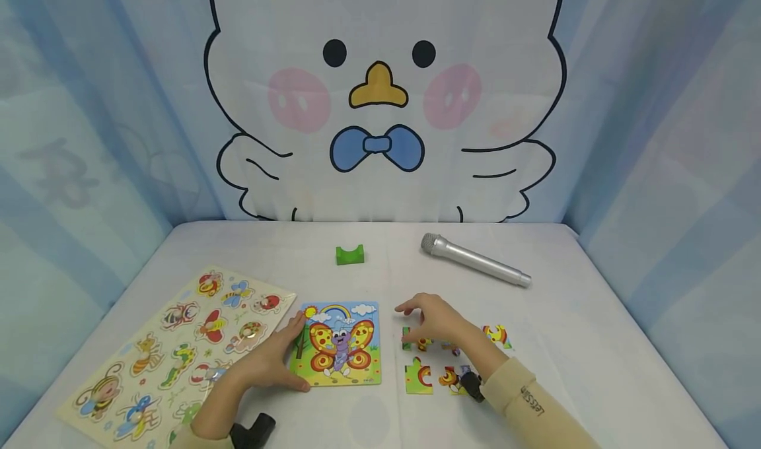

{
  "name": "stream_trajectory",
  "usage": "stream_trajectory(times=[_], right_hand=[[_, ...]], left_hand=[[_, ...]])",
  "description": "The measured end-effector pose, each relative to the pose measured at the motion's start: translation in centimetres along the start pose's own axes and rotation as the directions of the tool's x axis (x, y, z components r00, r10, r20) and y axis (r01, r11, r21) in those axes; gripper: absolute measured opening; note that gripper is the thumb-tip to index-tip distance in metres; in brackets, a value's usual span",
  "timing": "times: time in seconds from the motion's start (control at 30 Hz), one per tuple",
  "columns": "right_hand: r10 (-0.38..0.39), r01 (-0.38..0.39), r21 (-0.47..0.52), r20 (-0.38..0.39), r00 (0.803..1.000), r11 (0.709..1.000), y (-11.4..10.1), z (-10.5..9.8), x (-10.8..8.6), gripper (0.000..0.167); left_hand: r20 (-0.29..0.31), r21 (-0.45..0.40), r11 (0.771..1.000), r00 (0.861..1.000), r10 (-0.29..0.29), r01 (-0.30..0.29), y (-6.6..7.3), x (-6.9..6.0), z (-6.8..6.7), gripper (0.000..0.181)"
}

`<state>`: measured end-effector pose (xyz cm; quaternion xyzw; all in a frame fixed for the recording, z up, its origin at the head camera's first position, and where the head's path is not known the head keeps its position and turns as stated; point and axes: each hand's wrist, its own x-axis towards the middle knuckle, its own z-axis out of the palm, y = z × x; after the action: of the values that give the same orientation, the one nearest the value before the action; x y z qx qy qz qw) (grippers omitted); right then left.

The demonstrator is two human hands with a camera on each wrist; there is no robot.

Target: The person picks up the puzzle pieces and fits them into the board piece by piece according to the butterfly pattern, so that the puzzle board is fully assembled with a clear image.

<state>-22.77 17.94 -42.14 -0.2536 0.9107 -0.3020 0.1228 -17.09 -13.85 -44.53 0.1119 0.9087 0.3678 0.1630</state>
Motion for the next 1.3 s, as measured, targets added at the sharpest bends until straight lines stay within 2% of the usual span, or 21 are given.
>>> stream_trajectory(times=[0.3, 0.53, 1.0, 1.3], right_hand=[[-0.002, 0.0, -0.093, -0.028, 1.0, 0.996, 1.0, 0.0, -2.0, 0.05], [0.065, -0.07, -0.163, -0.039, 0.997, 0.984, 0.8, 0.1, -2.8, 0.047], [0.08, -0.103, -0.225, -0.109, 0.991, 0.969, 0.7, 0.9, -2.9, 0.042], [0.102, -0.131, -0.256, -0.126, 0.987, 0.958, 0.4, 1.1, -2.8, 0.039]], left_hand=[[-0.003, 0.01, 1.0, 1.0, 0.001, -0.001, 0.2, 0.0, 0.0, 0.115], [-0.013, 0.013, 1.0, 1.0, -0.011, 0.011, 0.3, -0.2, 0.0, 0.115], [-0.016, 0.015, 1.0, 1.0, 0.002, -0.002, 0.2, -0.1, 0.0, 0.116], [-0.019, 0.012, 1.0, 1.0, 0.007, -0.007, 0.1, -0.1, 0.0, 0.116]])
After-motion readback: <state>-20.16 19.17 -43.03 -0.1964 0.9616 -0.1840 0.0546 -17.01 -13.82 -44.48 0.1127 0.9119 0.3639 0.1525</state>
